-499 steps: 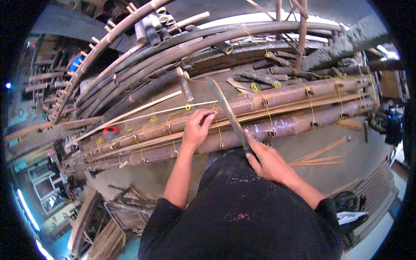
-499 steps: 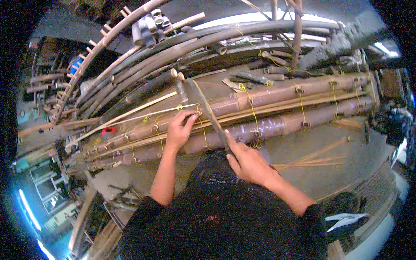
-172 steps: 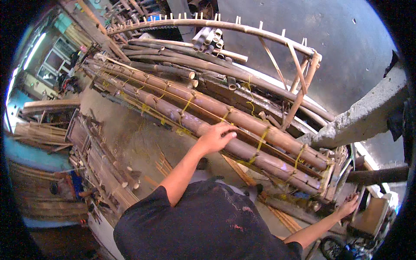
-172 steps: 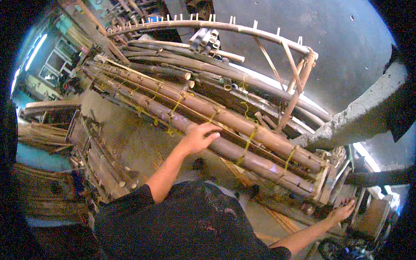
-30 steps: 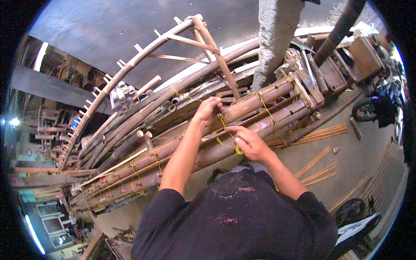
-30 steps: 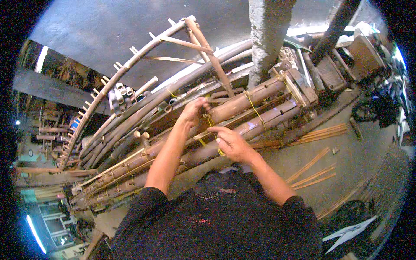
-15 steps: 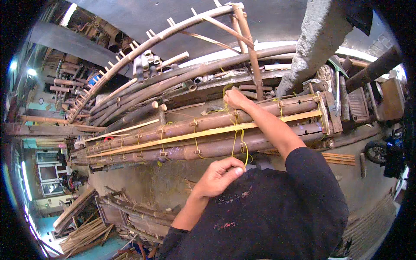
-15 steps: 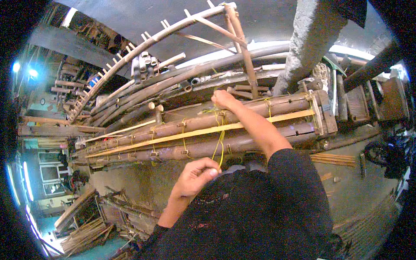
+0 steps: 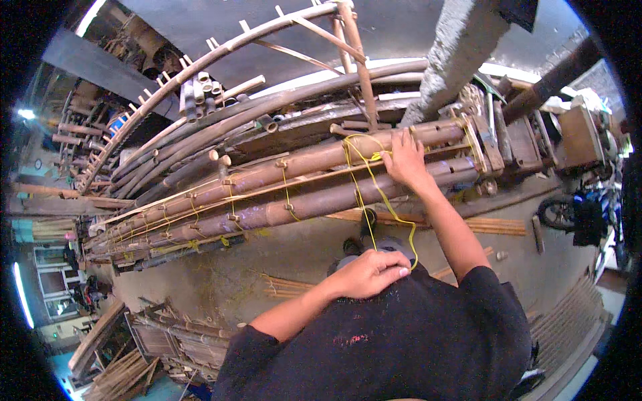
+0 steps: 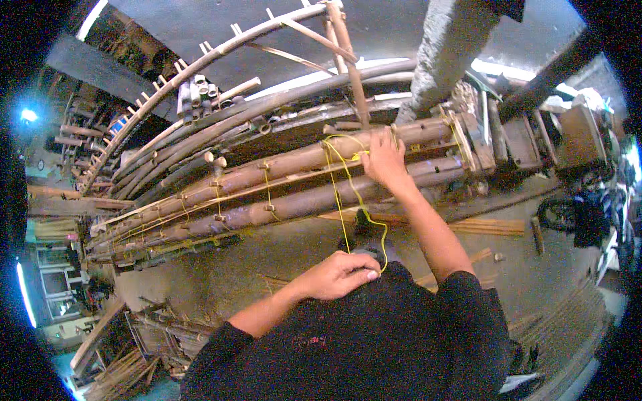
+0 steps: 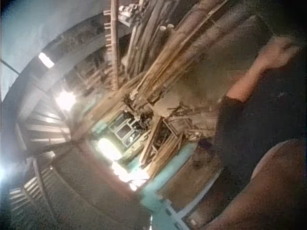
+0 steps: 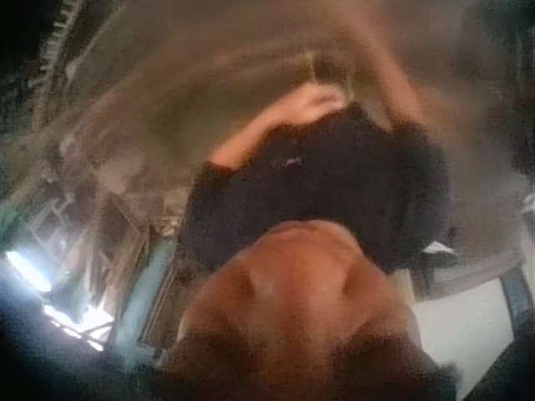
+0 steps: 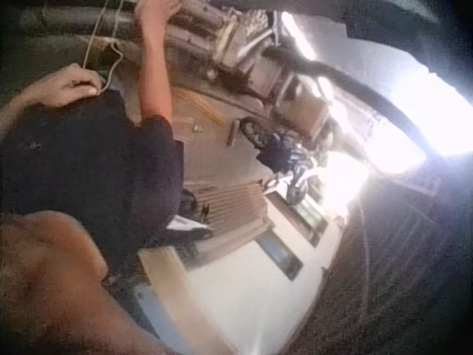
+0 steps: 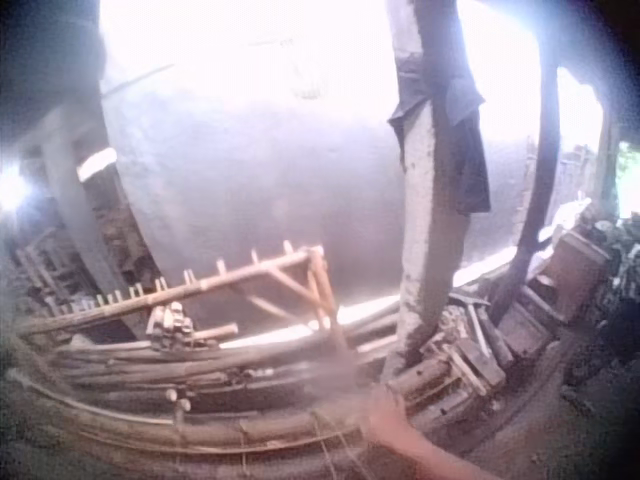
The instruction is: The person ties thin bamboo strips to a larger bamboo frame using yellow string. They repeatedly wrap the string around the frame and strips, then tie knots to secure the strips in place. The person occasionally uses a knife to cut the string.
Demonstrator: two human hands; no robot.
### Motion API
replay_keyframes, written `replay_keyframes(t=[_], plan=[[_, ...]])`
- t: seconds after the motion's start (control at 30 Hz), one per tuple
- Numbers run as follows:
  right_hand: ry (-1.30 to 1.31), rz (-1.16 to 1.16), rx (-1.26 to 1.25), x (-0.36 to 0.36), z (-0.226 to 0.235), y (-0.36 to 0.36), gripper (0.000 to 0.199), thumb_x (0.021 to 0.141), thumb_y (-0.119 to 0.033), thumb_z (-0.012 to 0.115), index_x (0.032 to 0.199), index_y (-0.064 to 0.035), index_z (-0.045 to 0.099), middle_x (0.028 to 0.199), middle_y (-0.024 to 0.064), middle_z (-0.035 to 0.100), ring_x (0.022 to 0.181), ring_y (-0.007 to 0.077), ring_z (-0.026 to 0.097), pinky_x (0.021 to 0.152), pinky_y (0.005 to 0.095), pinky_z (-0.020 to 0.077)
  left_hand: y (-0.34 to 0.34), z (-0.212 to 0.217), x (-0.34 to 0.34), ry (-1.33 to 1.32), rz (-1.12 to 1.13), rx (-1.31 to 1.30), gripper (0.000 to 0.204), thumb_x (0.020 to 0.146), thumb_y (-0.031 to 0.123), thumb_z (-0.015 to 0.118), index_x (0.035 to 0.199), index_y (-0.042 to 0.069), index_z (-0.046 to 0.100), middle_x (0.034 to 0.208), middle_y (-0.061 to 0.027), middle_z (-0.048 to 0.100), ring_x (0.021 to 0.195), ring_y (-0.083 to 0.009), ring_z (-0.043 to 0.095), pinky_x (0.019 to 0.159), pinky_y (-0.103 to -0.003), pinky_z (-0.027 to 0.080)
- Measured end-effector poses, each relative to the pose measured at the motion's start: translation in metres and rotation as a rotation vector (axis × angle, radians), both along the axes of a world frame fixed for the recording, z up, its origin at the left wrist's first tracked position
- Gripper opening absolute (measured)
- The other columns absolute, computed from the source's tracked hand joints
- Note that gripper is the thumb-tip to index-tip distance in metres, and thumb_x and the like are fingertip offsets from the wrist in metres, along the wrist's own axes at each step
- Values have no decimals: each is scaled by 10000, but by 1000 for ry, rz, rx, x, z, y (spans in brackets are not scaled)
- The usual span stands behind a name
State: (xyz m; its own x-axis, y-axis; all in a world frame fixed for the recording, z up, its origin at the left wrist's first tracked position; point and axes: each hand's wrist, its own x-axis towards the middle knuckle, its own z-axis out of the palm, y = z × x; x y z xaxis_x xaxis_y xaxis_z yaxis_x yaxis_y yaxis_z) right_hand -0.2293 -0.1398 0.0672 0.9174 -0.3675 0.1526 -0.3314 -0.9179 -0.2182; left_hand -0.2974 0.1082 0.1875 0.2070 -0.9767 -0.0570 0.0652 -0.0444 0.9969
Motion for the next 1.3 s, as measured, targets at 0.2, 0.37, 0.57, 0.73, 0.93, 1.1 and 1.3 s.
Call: replay_keyframes(t=[0.2,0.37,0.57,0.73,0.93,1.1,1.3], plan=[[-74,187,445,-40,42,22,527,920,-357,581,1269,28,493,1237,279,547,1167,438,512,1010,469,414,13,-193,-19,-154,-19,254,250,941,237,573,1034,13,631,950,-138,671,870,-211,638,786,-357,487],[248,490,218,-136,-19,82,567,943,-577,404,1076,-101,683,1122,182,641,1142,344,554,1027,596,317,9,-201,-32,-392,-88,107,306,950,308,563,1027,28,658,1014,-180,684,945,-329,662,838,-429,500],[1030,-253,566,-426,-199,11,746,965,-626,205,1272,-63,586,1268,224,584,1207,384,532,1061,513,355,3,-190,-30,-501,-222,322,329,934,335,549,1039,48,672,1008,-186,686,952,-354,655,859,-454,500],[1433,-477,973,-484,-162,4,523,936,-434,417,1144,0,624,1014,185,679,803,270,693,694,469,532,15,-247,7,-646,-263,581,290,889,295,566,1005,62,693,1008,-183,684,998,-373,631,865,-475,489],[856,-249,494,-316,-128,-44,333,861,-275,577,1065,-19,643,1007,231,674,937,387,650,816,453,518,-87,-165,73,-519,23,371,298,935,297,535,956,28,660,942,-196,675,894,-357,646,809,-410,495],[-203,-104,365,-166,-3,-47,421,798,-361,734,996,-47,535,908,160,541,837,380,580,707,459,481,-208,-117,151,-696,624,408,393,943,350,526,912,-19,656,905,-209,671,838,-317,648,761,-411,480],[-180,119,286,-120,-9,-79,214,824,-196,656,936,-44,554,1042,179,539,958,363,548,799,456,453,-270,-134,227,-340,224,732,382,852,391,669,933,22,729,866,-55,683,786,-162,576,726,-342,466]])
